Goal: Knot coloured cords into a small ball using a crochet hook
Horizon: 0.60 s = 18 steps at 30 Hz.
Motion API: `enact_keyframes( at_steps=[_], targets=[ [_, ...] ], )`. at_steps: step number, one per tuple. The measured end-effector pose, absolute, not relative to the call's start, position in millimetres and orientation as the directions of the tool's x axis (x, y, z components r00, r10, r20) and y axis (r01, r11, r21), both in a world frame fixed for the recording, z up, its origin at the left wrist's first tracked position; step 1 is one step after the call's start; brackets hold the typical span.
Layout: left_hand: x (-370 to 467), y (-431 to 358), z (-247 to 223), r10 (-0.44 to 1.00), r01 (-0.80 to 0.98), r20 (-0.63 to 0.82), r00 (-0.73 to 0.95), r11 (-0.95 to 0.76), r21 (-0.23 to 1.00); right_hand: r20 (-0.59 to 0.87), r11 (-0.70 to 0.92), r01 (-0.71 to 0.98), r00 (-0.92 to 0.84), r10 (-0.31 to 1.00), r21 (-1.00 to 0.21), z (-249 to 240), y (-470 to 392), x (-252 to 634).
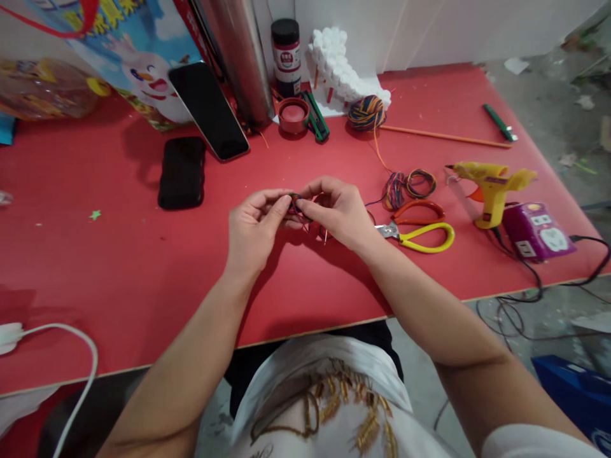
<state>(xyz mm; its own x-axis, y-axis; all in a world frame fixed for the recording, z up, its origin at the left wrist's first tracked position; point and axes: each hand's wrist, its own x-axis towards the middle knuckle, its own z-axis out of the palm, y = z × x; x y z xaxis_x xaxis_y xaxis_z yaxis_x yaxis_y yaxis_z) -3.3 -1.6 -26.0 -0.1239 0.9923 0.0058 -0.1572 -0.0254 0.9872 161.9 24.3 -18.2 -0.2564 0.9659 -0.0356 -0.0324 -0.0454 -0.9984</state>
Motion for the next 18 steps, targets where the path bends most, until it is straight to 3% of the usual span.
enact_keyframes(
  at_steps=[7, 12, 15, 18],
  targets=[
    [-3.9, -10.9, -25.9, 0.979, 0.143, 0.176, -0.104, -0.16, 0.977, 0.059, 0.079, 0.075, -0.239, 0.969, -0.994, -26.6, 24.5, 161.5],
    [-1.9, -16.2, -29.5, 0.937, 0.36, 0.337, -0.097, -0.283, 0.889, 0.235, 0.267, 0.254, -0.148, 0.961, -0.93, -26.4, 17.9, 156.1],
    [1.6, -16.6, -31.6, 0.932, 0.357, 0.348, -0.1, -0.293, 0.887, 0.334, 0.341, 0.35, -0.083, 0.939, -0.872, -26.9, 16.7, 153.3],
    [2.9, -12.8, -31.5, 0.956, 0.222, 0.239, -0.167, -0.2, 0.954, 0.305, 0.331, 0.329, -0.13, 0.943, -0.884, -25.7, 18.1, 154.6]
  ],
)
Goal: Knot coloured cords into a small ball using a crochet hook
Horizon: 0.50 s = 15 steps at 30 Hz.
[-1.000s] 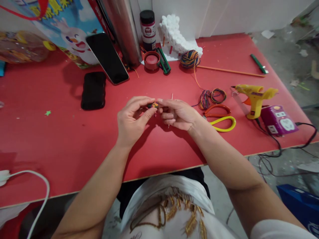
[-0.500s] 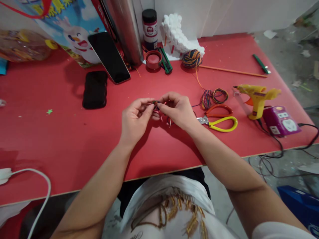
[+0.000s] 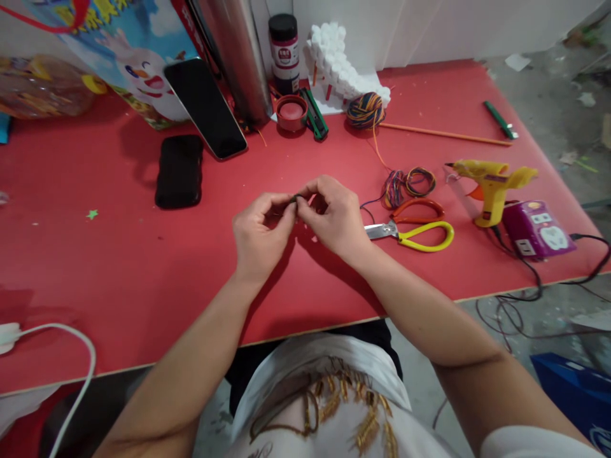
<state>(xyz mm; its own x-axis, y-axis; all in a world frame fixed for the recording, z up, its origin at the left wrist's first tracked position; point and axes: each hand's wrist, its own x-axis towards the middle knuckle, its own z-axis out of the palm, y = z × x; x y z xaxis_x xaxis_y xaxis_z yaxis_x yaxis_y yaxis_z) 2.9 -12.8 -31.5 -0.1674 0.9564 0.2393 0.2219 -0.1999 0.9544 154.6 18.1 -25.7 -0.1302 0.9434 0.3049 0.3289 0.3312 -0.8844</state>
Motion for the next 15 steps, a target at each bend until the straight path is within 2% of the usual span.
enact_keyframes(
  at_steps=[3, 6, 9, 15],
  targets=[
    [2.1, -7.4, -28.2, 0.964, 0.087, 0.159, -0.212, -0.143, 0.986, 0.18, 0.22, 0.246, -0.176, 0.968, -0.944, -23.6, 19.9, 157.4],
    [1.4, -4.8, -25.6, 0.96, 0.051, 0.137, -0.245, -0.128, 0.99, 0.154, 0.207, 0.265, -0.206, 0.966, -0.942, -23.4, 20.6, 157.8],
    [0.7, -6.0, -26.6, 0.966, 0.08, 0.152, -0.211, -0.138, 0.987, 0.223, 0.284, 0.299, -0.224, 0.949, -0.911, -25.1, 20.6, 157.0],
    [-4.1, -10.6, -31.2, 0.947, 0.279, 0.277, -0.161, -0.226, 0.933, 0.399, 0.46, 0.409, -0.23, 0.888, -0.788, -28.8, 19.1, 157.0]
  ],
)
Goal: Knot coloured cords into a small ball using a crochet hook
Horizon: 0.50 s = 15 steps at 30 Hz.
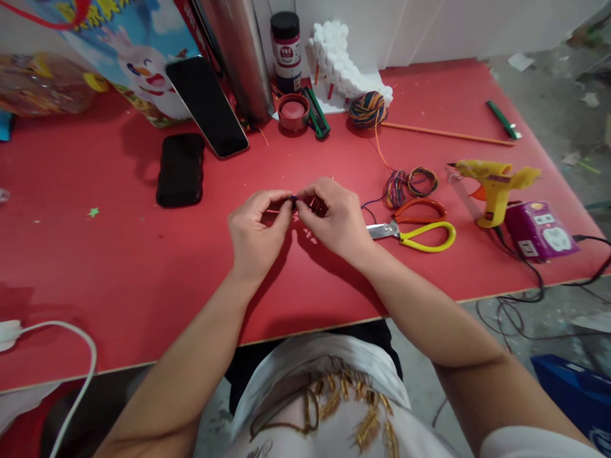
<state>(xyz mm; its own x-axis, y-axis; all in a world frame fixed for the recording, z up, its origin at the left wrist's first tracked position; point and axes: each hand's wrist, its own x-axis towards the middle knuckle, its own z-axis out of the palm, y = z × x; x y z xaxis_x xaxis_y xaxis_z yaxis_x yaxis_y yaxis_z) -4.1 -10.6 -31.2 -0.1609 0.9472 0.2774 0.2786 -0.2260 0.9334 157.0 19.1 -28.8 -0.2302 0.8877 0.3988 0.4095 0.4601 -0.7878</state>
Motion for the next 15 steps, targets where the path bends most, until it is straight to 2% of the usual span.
enact_keyframes(
  at_steps=[8, 12, 15],
  targets=[
    [-5.8, -14.3, -29.4, 0.926, 0.406, 0.363, -0.1, -0.295, 0.865, 0.456, 0.548, 0.475, -0.304, 0.837, -0.689, -29.9, 14.8, 156.9],
    [-3.8, -15.7, -30.0, 0.919, 0.343, 0.354, -0.171, -0.281, 0.896, 0.491, 0.586, 0.435, -0.32, 0.81, -0.683, -26.4, 12.6, 156.3],
    [-1.7, -14.3, -28.4, 0.913, 0.297, 0.345, -0.218, -0.275, 0.914, 0.466, 0.542, 0.406, -0.277, 0.84, -0.736, -24.2, 12.3, 155.4]
  ],
)
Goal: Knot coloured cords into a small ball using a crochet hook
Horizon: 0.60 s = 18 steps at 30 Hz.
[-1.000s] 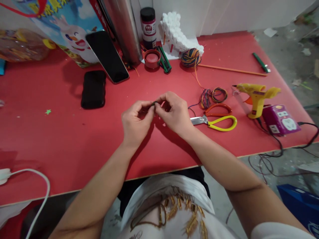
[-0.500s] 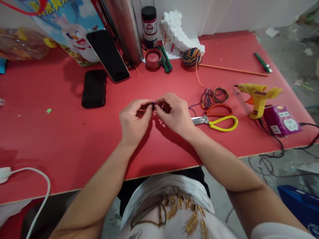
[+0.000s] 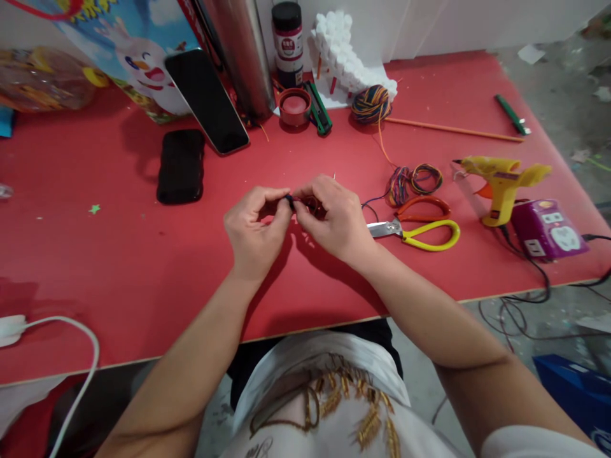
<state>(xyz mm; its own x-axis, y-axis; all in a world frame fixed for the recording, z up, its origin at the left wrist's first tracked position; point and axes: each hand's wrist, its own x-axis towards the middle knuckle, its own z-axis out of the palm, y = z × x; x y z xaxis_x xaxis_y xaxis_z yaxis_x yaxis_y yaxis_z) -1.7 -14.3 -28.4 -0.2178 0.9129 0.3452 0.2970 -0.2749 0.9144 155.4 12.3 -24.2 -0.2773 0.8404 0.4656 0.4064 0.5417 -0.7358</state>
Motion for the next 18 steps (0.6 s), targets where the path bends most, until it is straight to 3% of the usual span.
enact_keyframes(
  at_steps=[4, 8, 13, 18],
  targets=[
    [-0.6, -12.0, -23.7, 0.899, 0.257, 0.321, -0.297, -0.248, 0.934, 0.337, 0.392, 0.323, -0.214, 0.917, -0.861, -21.7, 12.4, 154.8],
    [-1.0, -10.9, -24.9, 0.918, 0.219, 0.305, -0.254, -0.253, 0.942, 0.246, 0.28, 0.186, -0.186, 0.951, -0.942, -20.4, 11.9, 153.8],
    [-1.6, -8.0, -33.8, 0.886, 0.272, 0.414, -0.207, -0.355, 0.895, 0.291, 0.312, 0.081, -0.202, 0.935, -0.947, -25.0, 13.2, 151.8],
    [-3.2, -10.1, -32.0, 0.88, 0.408, 0.458, -0.124, -0.375, 0.833, 0.312, 0.341, 0.184, -0.166, 0.935, -0.922, -28.4, 16.9, 153.8]
  ],
)
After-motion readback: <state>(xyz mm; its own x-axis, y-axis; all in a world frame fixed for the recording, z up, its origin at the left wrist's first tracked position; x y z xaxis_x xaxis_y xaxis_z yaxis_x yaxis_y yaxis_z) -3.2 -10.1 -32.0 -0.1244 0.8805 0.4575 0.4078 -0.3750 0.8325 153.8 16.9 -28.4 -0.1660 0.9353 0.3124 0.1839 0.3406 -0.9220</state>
